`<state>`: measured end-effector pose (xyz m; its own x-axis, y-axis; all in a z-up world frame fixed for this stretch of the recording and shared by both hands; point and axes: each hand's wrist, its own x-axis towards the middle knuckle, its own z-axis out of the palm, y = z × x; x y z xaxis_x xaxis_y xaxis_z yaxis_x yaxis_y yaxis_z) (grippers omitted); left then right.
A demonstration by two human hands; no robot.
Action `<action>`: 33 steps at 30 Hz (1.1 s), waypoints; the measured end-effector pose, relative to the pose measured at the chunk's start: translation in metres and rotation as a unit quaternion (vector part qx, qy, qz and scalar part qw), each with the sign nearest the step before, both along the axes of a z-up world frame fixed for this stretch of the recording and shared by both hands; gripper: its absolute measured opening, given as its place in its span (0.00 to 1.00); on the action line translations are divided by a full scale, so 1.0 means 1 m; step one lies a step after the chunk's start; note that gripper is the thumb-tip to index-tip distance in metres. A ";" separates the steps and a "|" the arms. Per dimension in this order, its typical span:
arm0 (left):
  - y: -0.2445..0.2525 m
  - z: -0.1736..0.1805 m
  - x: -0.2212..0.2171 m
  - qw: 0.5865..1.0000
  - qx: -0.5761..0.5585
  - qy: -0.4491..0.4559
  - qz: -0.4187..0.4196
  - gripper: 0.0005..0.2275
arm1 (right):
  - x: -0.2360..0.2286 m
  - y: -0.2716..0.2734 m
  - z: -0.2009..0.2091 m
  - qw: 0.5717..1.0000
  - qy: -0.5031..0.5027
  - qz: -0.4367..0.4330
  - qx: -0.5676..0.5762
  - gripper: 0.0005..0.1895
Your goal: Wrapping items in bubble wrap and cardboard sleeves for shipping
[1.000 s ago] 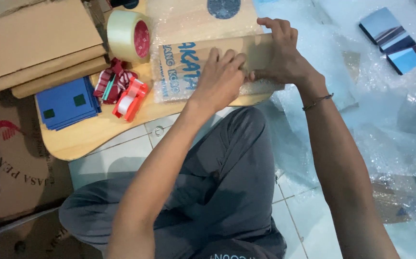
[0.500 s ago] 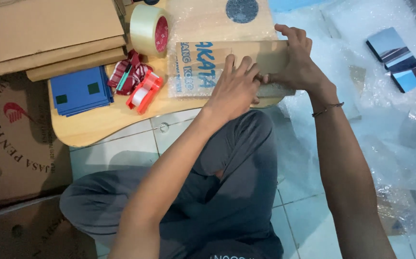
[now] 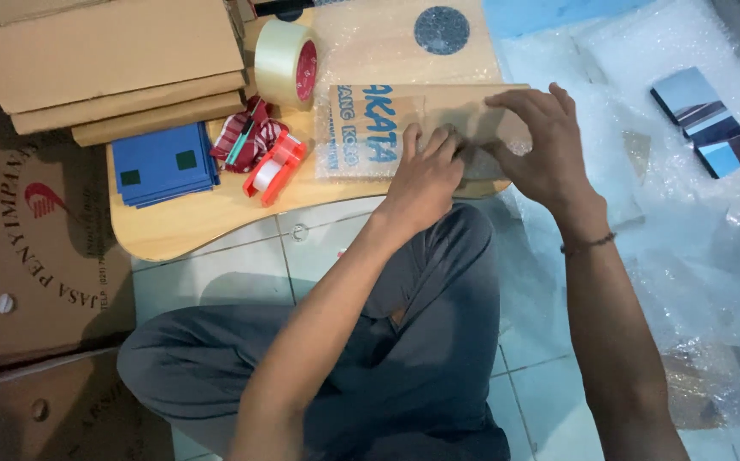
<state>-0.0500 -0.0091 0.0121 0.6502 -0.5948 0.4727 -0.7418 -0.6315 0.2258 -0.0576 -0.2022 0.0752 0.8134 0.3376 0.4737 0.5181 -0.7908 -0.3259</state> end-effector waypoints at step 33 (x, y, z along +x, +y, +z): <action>0.133 -0.031 -0.174 0.913 -0.319 0.183 0.178 0.05 | -0.109 -0.023 -0.153 0.955 -0.196 -0.189 0.117 0.08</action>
